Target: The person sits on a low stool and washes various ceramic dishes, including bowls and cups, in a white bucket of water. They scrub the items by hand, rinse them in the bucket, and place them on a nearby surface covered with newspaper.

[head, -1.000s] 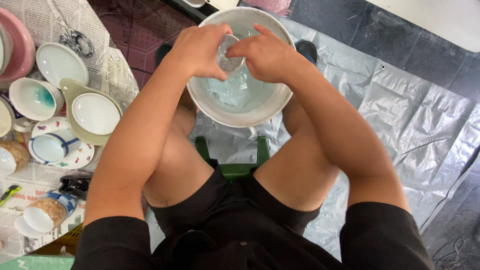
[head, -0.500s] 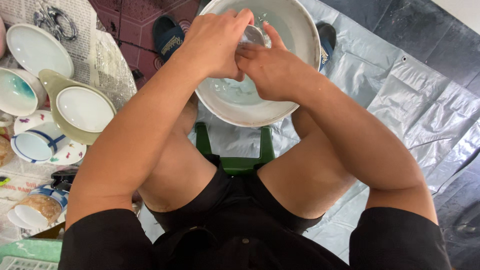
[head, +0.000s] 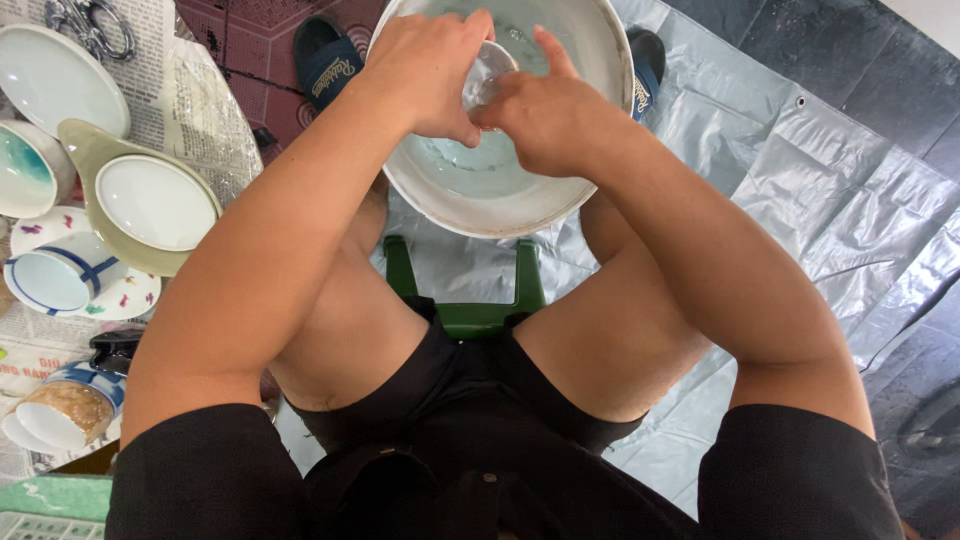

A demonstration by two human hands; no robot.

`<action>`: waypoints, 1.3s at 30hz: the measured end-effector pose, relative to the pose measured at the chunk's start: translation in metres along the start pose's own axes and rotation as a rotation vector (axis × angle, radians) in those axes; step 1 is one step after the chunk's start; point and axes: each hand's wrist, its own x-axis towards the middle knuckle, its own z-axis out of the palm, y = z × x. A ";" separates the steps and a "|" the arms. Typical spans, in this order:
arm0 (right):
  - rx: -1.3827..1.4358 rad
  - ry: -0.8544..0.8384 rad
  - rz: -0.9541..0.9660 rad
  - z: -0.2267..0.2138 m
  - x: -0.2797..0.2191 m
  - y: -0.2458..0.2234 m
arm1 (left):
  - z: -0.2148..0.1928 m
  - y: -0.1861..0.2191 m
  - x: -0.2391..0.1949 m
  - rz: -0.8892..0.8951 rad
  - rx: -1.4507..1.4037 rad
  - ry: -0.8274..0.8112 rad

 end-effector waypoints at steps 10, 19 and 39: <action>0.147 0.369 -0.036 0.000 -0.008 0.027 | 0.035 -0.006 0.011 -0.089 0.110 -0.097; 0.159 0.344 0.005 -0.001 -0.013 0.031 | 0.085 -0.014 0.030 -0.167 0.459 -0.298; 0.217 0.164 0.118 -0.011 -0.017 0.039 | 0.091 -0.044 0.052 0.016 -0.129 -0.054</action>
